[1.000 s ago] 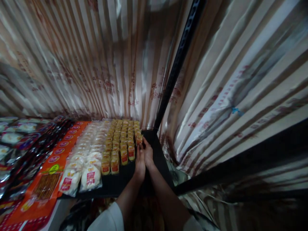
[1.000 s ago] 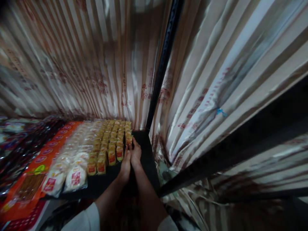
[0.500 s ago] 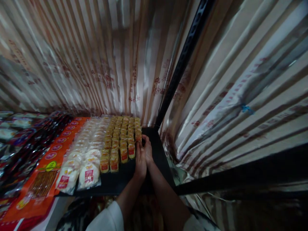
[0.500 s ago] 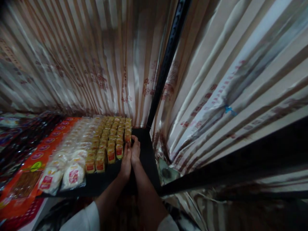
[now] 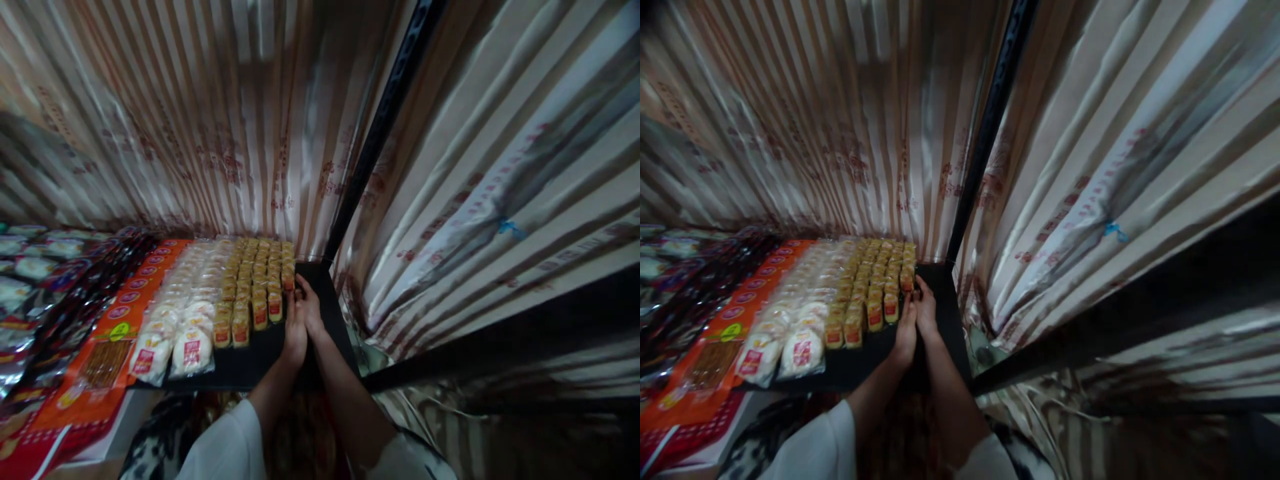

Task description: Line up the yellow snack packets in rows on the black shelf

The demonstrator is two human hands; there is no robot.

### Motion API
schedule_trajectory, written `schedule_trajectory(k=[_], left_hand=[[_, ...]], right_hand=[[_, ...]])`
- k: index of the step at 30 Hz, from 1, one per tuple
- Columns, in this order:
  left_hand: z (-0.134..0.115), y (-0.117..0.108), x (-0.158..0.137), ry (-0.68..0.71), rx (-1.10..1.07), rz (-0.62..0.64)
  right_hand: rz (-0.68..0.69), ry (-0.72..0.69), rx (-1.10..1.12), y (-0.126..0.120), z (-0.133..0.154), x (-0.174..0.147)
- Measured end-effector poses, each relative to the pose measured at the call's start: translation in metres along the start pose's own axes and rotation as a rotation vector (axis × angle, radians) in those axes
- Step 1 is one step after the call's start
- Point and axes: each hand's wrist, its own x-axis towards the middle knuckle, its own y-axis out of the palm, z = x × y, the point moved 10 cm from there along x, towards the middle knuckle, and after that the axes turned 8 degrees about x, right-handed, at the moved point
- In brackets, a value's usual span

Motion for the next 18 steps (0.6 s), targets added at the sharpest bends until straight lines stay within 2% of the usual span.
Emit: schedule_trajectory(k=[4, 8, 13, 18], left_hand=[[-0.004, -0.001, -0.009, -0.008, 0.012, -0.001], [-0.004, -0.002, -0.035, 0.009, 0.044, 0.015], [0.006, -0.018, -0.093, 0.052, 0.139, -0.009], [0.021, -0.041, -0.162, 0.122, 0.223, 0.048]], right_hand=[[-0.032, 0.045, 0.011, -0.005, 0.005, -0.008], [-0.074, 0.084, -0.001, -0.016, 0.014, -0.034], [-0.077, 0.132, 0.069, -0.023, 0.02, -0.097], [-0.014, 0.069, 0.061, -0.03, 0.042, -0.172]])
